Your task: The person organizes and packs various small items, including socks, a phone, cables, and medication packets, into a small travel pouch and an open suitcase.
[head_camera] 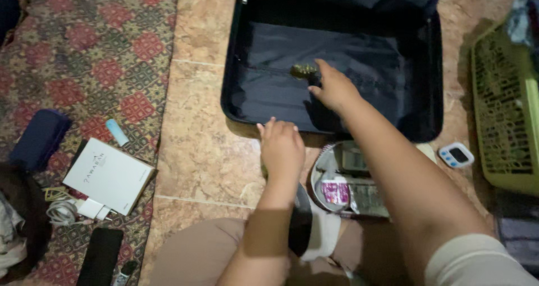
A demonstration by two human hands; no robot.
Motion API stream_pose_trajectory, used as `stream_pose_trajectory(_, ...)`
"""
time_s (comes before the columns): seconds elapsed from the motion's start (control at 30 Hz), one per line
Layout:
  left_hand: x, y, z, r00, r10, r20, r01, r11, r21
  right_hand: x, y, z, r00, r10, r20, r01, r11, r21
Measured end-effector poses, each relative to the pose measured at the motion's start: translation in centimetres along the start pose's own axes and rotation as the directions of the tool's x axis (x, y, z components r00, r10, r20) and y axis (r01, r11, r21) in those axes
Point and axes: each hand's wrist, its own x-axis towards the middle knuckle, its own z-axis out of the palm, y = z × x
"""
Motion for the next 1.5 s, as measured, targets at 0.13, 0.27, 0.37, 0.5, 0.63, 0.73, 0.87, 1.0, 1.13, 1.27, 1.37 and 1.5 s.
stream_pose_trajectory(0.13, 0.1, 0.1, -0.3, 1.000, -0.002, -0.018, 0.001, 0.999, -0.050, 3.9, -0.9, 2.4, 0.958, -0.285, -0.041, 0.270, 0.937, -0.223)
stream_pose_trajectory(0.27, -0.1, 0.2, -0.4, 0.999, -0.011, -0.038, 0.008, 0.998, -0.061, 3.9, -1.6, 4.3, 0.994, -0.106, 0.036, 0.112, 0.930, -0.351)
stream_pose_trajectory(0.37, -0.1, 0.2, -0.1, 0.999, -0.014, -0.047, 0.010, 0.997, -0.081, 2.6, -1.8, 3.7, 0.971, -0.236, 0.037, 0.231, 0.891, -0.390)
stream_pose_trajectory(0.5, 0.1, -0.1, -0.8, 1.000, -0.005, 0.000, 0.005, 0.993, -0.121, -2.5, -2.3, -0.6, 0.862, -0.463, -0.208, 0.445, 0.886, -0.127)
stream_pose_trajectory(0.63, 0.4, 0.9, -1.9, 0.996, 0.031, -0.080, -0.045, 0.983, -0.176, -12.8, -0.5, -5.8, 0.922, -0.236, -0.306, 0.331, 0.892, 0.308)
stream_pose_trajectory(0.73, 0.6, 1.6, -2.6, 0.999, 0.025, -0.036, -0.034, 0.959, -0.283, -20.7, 2.8, -7.0, 0.972, 0.116, -0.204, 0.062, 0.712, 0.699)
stream_pose_trajectory(0.87, 0.2, 1.6, -1.6, 0.967, -0.037, 0.253, 0.106, 0.958, -0.265, -25.3, 6.4, -5.4, 0.939, 0.331, -0.094, -0.178, 0.702, 0.689)
stream_pose_trajectory(1.0, -1.5, -0.1, -1.1, 0.815, -0.084, 0.573, 0.113, 0.993, -0.015, -24.4, 6.9, -3.9, 0.980, 0.147, -0.131, -0.056, 0.846, 0.529)
stream_pose_trajectory(1.13, -2.5, -0.4, -0.2, 0.591, -0.203, 0.781, 0.215, 0.972, 0.090, -23.4, 4.8, -1.9, 0.985, 0.167, 0.044, -0.166, 0.845, 0.508)
stream_pose_trajectory(1.27, -3.0, -0.3, 1.2, 0.609, -0.180, 0.772, 0.189, 0.979, 0.079, -21.2, 4.6, -0.4, 0.997, -0.038, 0.062, 0.006, 0.893, 0.451)
stream_pose_trajectory(1.37, -3.1, 0.0, 2.0, 0.614, -0.164, 0.772, 0.186, 0.981, 0.060, -20.5, 4.6, 0.2, 0.967, -0.250, -0.051, 0.252, 0.898, 0.360)
stream_pose_trajectory(1.5, -3.0, 1.3, 1.7, 0.580, -0.202, 0.789, 0.259, 0.964, 0.056, -21.6, 2.3, -1.1, 0.957, -0.162, -0.239, 0.213, 0.955, 0.204)
